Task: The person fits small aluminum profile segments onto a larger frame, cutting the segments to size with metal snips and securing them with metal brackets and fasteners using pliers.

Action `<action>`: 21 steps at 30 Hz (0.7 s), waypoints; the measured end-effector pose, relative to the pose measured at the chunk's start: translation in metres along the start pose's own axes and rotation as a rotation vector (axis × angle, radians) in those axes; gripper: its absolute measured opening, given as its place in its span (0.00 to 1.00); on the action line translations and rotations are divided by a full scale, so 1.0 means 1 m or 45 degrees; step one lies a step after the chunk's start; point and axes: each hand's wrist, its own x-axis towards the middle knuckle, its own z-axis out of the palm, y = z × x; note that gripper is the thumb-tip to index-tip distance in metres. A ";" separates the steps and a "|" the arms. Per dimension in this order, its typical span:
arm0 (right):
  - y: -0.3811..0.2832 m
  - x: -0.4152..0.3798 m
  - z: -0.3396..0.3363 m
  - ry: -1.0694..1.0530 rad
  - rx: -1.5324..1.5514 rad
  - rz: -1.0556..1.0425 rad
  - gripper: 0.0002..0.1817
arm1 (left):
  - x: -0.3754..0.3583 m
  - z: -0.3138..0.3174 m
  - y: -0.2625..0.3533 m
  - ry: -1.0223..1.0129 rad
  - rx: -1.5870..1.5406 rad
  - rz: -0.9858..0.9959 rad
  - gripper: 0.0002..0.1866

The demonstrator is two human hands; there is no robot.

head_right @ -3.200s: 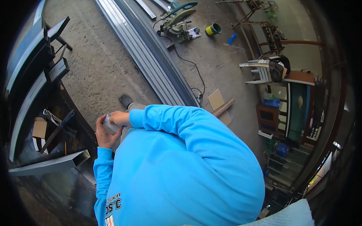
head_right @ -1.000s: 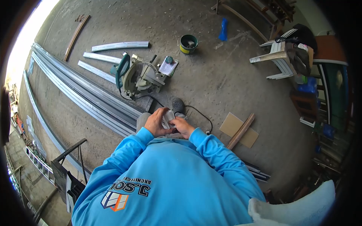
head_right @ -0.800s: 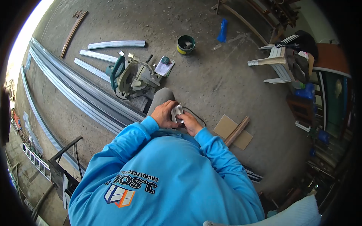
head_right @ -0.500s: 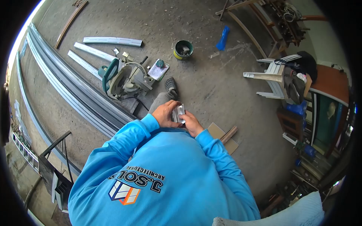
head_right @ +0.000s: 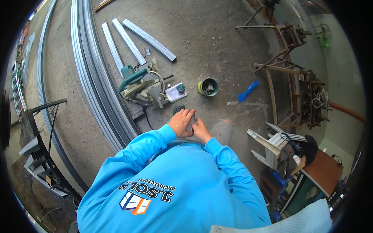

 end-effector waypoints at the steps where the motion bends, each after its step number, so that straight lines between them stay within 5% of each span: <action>1: -0.007 0.012 -0.001 -0.101 0.037 -0.050 0.25 | 0.001 -0.007 -0.004 0.015 0.019 -0.059 0.52; 14: -0.142 0.149 -0.047 -0.774 -0.075 0.251 0.22 | 0.074 -0.014 -0.051 0.758 -0.216 -0.449 0.50; 21: -0.201 0.261 -0.034 -1.139 -0.616 0.400 0.19 | 0.134 -0.011 -0.071 1.054 -0.074 -1.027 0.52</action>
